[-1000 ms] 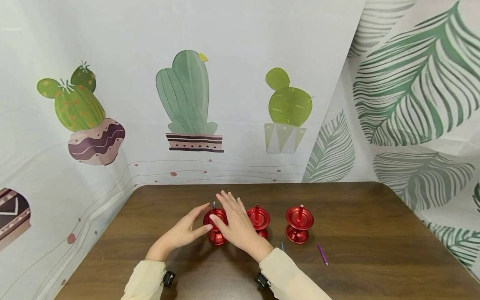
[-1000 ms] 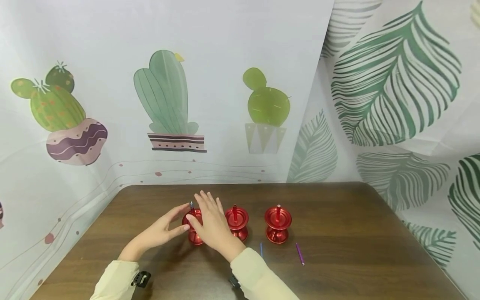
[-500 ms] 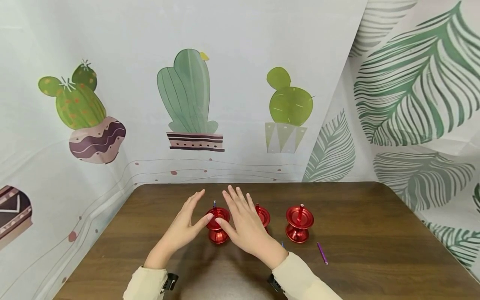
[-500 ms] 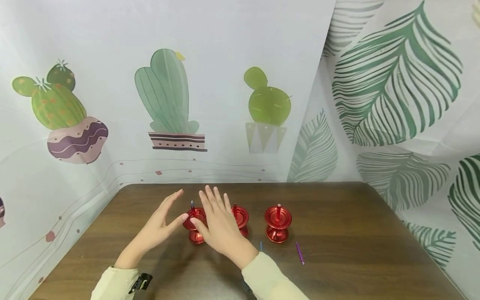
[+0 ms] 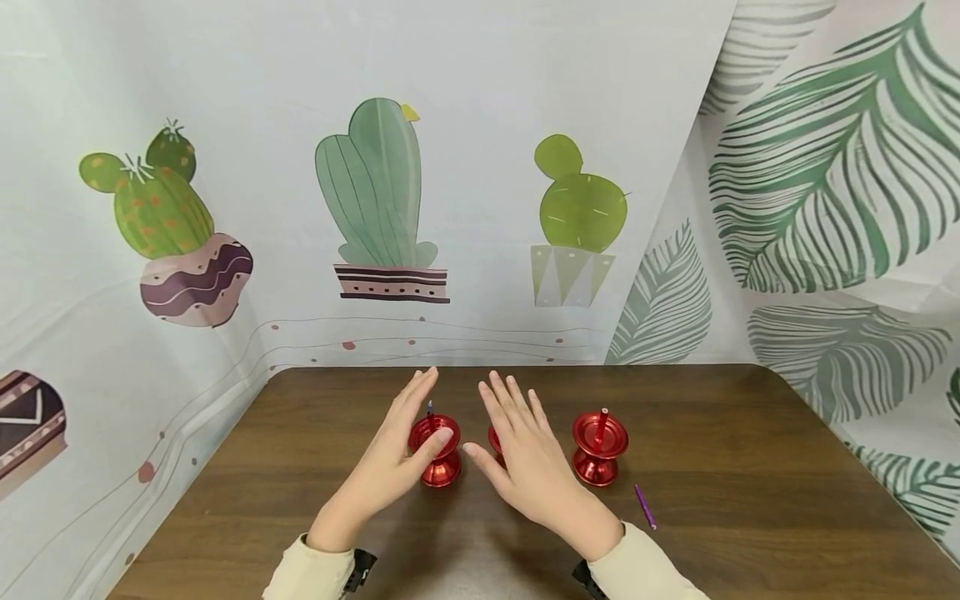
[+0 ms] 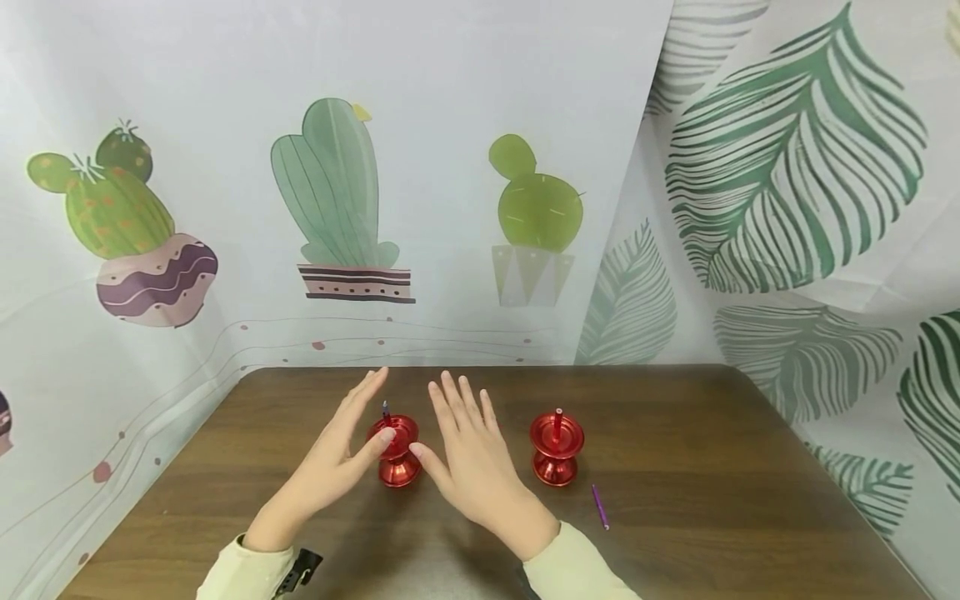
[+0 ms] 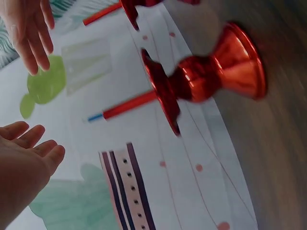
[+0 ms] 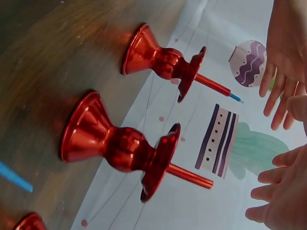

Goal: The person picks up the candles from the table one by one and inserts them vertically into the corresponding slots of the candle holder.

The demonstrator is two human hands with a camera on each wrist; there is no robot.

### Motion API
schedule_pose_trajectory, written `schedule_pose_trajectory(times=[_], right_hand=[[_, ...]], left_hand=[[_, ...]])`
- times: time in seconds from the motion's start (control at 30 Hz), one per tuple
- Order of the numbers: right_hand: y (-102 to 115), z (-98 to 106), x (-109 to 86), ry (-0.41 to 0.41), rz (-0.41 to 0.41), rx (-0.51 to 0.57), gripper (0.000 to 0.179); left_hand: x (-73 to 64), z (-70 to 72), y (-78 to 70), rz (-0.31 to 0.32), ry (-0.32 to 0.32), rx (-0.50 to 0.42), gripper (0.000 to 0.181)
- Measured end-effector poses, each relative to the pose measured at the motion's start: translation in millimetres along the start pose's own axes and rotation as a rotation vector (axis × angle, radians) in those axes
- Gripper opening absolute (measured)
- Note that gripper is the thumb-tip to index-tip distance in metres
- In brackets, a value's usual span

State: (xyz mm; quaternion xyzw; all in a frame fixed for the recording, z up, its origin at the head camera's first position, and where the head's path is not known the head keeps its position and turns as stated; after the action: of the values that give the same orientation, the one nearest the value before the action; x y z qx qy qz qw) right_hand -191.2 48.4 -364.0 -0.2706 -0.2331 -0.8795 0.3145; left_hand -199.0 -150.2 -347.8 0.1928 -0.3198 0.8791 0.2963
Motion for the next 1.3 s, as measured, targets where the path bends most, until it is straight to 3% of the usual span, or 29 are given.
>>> schedule_pose_trajectory(times=[0.17,0.43,0.97,1.3], right_hand=[[-3,13,-10.5,0.019,-0.021,0.038,0.071],[-10,23,-33.2,0.027,-0.055,0.052,0.071],[-21,27,-75.9,0.096,-0.131,-0.017,0.070],[-26,22,-92.4,0.128,-0.178,-0.058,0.069]], left_hand=[[3.9,-9.9,-12.6,-0.017,0.024,-0.003,0.069],[8.4,-32.1,-18.7,-0.044,0.072,-0.015,0.067],[12.3,-77.4,-15.9,0.032,0.201,-0.037,0.068],[13.1,-96.4,-9.3,0.105,0.230,0.004,0.067]])
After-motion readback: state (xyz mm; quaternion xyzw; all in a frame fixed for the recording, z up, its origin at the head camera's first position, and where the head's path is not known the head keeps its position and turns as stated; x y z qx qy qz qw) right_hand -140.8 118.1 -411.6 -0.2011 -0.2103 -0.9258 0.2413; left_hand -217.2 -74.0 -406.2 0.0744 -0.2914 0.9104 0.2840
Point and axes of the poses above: each hand's wrist, its own x-axis towards the middle knuckle, its own z-axis out of the back of the hand, y = z × x, the point moved 1 cm from there along x, towards the middle knuckle, and after that the axes turned 6 degrees about x, right-handed, at the moved point
